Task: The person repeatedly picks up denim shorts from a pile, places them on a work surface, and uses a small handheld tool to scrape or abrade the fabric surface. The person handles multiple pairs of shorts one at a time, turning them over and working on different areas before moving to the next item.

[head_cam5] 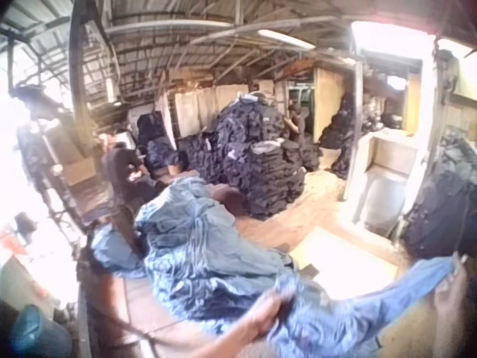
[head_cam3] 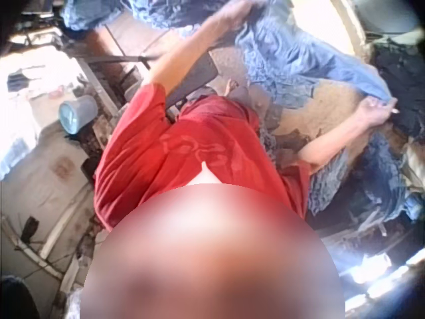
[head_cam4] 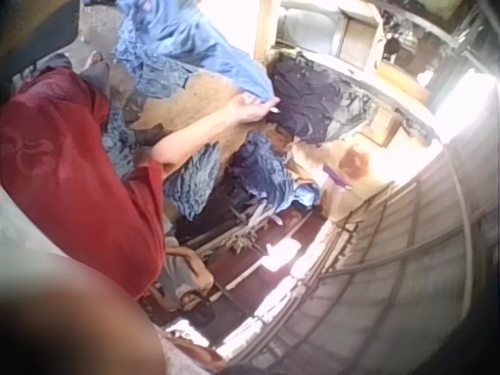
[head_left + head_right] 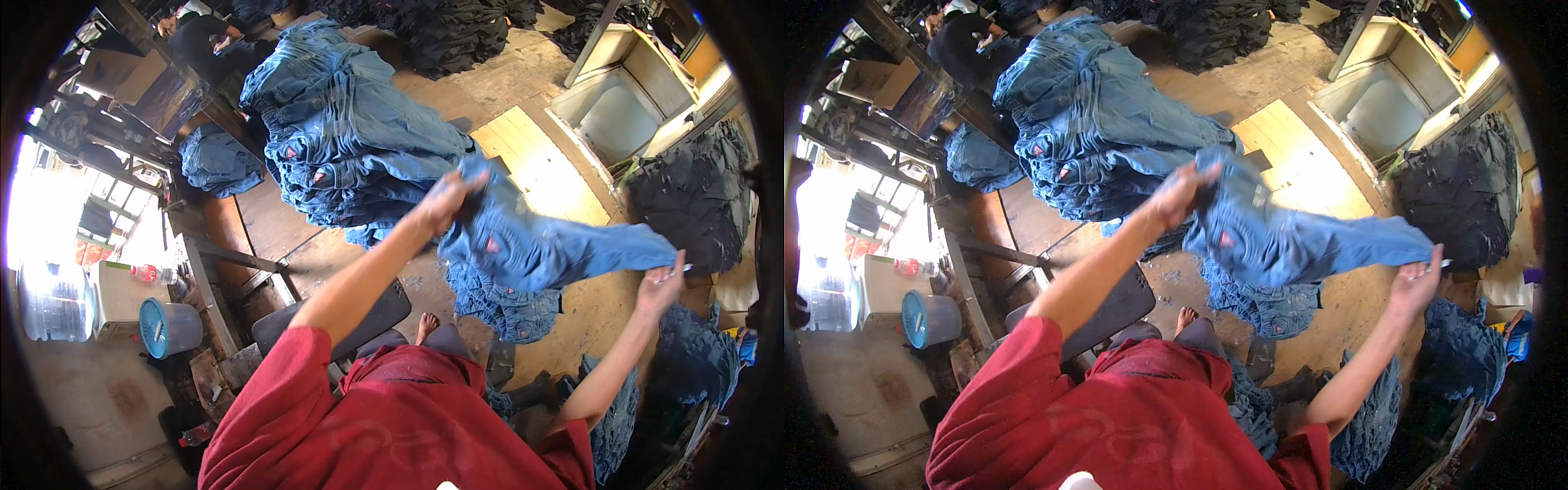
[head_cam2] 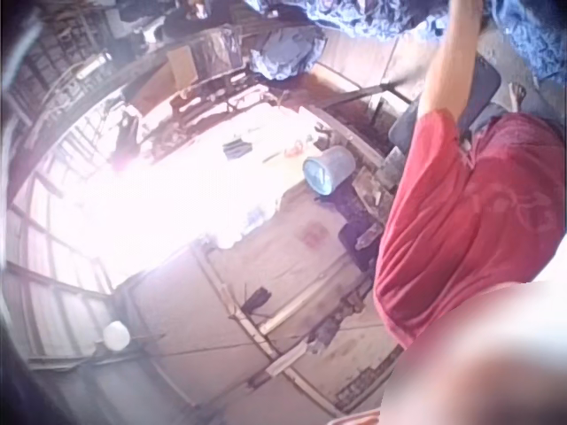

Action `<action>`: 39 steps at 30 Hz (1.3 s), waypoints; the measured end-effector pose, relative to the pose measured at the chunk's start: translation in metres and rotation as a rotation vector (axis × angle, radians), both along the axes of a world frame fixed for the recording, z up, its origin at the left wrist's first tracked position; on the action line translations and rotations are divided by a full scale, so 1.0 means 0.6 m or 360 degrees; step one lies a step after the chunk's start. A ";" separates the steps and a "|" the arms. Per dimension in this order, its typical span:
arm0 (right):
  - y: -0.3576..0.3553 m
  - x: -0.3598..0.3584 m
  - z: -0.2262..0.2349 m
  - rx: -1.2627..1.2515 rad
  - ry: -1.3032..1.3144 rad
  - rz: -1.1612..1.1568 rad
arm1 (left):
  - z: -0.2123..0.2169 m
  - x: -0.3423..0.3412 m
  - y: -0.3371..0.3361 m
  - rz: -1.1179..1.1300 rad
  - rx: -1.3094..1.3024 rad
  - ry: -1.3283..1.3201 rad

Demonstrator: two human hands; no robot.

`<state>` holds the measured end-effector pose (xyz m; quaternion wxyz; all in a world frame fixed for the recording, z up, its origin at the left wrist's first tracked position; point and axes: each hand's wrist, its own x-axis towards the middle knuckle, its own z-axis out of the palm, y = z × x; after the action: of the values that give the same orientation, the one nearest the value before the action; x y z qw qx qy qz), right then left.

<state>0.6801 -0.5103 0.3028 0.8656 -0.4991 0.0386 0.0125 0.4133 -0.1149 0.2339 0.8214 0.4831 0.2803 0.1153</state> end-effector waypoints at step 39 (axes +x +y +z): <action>0.262 -0.099 -0.653 -0.2635 -0.0712 0.1166 | -0.049 -0.118 0.041 -0.0015 0.1437 0.0588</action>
<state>0.6205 -0.3530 -0.0893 0.1633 -0.9291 -0.2924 0.1568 0.3426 -0.0905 0.2046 0.4670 0.8047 0.3412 0.1341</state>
